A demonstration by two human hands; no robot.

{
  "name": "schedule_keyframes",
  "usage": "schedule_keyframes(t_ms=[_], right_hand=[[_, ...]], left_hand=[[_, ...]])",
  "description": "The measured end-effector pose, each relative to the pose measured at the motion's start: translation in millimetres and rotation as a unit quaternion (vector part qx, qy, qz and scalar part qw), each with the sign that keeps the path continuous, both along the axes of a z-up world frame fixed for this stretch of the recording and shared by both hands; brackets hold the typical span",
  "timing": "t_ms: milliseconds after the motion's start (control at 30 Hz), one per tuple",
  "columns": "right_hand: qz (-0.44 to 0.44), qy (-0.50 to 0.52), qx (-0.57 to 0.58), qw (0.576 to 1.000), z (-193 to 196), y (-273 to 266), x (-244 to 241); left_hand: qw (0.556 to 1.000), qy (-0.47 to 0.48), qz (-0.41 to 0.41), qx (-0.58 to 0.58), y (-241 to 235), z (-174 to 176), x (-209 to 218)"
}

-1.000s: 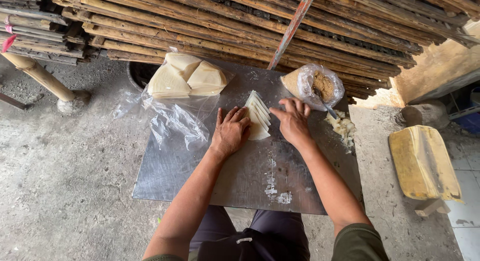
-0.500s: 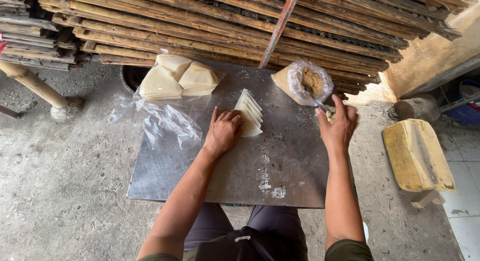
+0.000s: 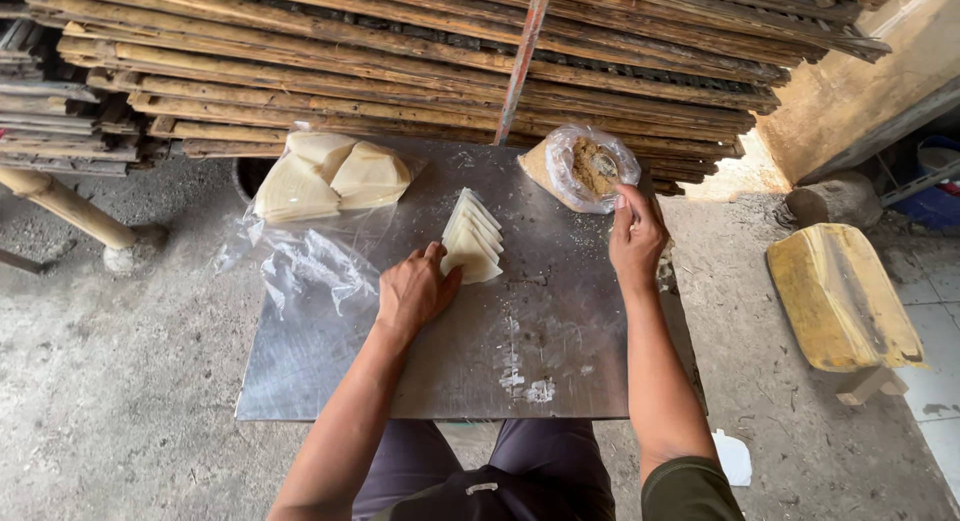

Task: The person folds triangular wrappers, scoops a granular filling into them using a spoon, and folds them into sealed packets. The person repeats this process multiple times, stacking the finished packets on the table.

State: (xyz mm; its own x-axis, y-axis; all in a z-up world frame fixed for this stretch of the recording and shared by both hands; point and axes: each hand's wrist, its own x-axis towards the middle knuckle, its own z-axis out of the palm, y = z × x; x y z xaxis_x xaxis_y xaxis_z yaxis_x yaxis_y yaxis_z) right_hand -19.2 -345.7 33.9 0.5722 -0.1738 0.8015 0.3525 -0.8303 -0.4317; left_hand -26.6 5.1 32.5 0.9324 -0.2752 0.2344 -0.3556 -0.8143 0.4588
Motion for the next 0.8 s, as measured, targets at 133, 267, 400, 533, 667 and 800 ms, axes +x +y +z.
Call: schedule_keyframes(t_ms=[133, 267, 400, 533, 667, 800], right_hand=[[0.043, 0.030, 0.124, 0.991, -6.0, -1.1, -7.7], [0.026, 0.033, 0.095, 0.995, -6.6, -2.9, -4.4], [0.027, 0.050, 0.059, 0.997, -10.9, -4.4, 4.0], [-0.017, 0.087, 0.181, 0.979, -17.1, -9.6, 13.6], [0.025, 0.056, 0.370, 0.927, -18.3, -19.9, 15.7], [0.056, 0.015, 0.456, 0.888, -17.0, -27.8, 15.5]], left_hand=[[0.997, 0.074, -0.005, -0.003, -5.2, -3.2, -4.4], [0.999, 0.036, -0.017, -0.032, -3.6, -6.3, -1.9], [0.996, 0.057, -0.015, -0.063, -0.5, -6.1, 0.8], [0.996, 0.037, -0.010, -0.078, -0.1, -4.8, 1.6], [0.994, 0.020, 0.005, -0.111, 0.3, -5.7, 0.9], [0.989, 0.094, 0.027, -0.112, -0.1, -9.2, 2.2]])
